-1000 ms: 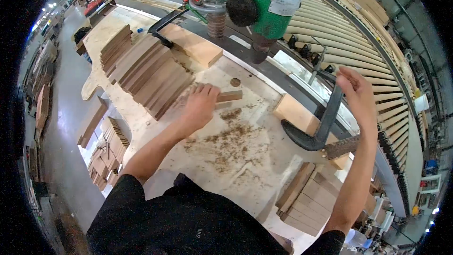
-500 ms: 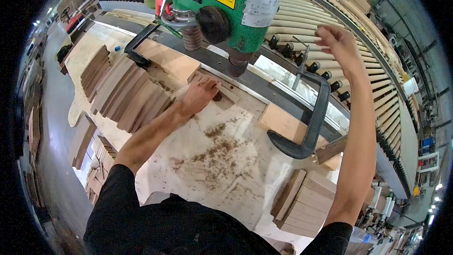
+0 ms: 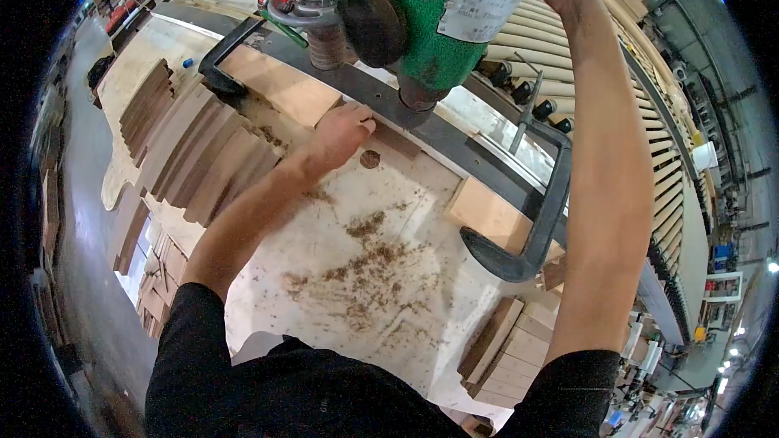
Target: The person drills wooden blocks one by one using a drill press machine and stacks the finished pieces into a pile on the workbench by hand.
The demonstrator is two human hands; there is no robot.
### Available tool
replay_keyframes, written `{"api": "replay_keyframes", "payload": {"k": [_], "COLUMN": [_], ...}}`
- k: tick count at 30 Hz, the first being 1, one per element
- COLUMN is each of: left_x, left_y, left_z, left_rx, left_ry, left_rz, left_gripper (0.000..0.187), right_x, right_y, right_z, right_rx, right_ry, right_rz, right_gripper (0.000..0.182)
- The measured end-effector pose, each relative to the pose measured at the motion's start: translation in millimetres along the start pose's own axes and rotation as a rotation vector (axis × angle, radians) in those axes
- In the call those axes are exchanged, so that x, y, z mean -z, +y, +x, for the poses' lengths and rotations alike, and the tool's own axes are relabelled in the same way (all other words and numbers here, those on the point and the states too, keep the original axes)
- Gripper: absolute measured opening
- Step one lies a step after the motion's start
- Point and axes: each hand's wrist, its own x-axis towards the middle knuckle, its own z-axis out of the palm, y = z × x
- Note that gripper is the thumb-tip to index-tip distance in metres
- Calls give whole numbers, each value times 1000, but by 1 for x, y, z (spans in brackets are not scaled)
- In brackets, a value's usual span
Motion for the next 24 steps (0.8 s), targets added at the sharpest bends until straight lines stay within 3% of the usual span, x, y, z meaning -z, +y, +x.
{"api": "replay_keyframes", "payload": {"k": [4,7,10,15,19,20,21,22,23,24], "left_x": [-1,7,5,17,16,12,7,2,1,-1], "left_y": [0,16,13,12,8,4,2,1,1,2], "left_z": [0,1,1,6,4,4,3,2,2,0], "left_rx": [92,240,173,154,100,102,106,108,109,107], "left_ry": [-88,-27,-151,-78,-36,-33,-29,-24,-26,-13], "left_rz": [80,28,160,102,132,119,105,89,72,76], "left_gripper": [23,42,54,51,49,50,50,51,50,48], "right_x": [-20,-30,-36,-18,38,55,64,97,136,131], "right_y": [3,2,1,-7,-18,-22,-46,-31,-9,-6], "right_z": [5,6,4,-12,-30,-35,-37,-39,-19,-47], "right_rx": [39,64,85,178,323,277,-42,-86,-132,-169], "right_ry": [16,32,43,-3,-124,-160,-63,-224,-322,-132], "right_rz": [94,144,199,245,316,379,457,518,539,522], "right_gripper": [40,38,36,33,31,30,41,26,22,20]}}
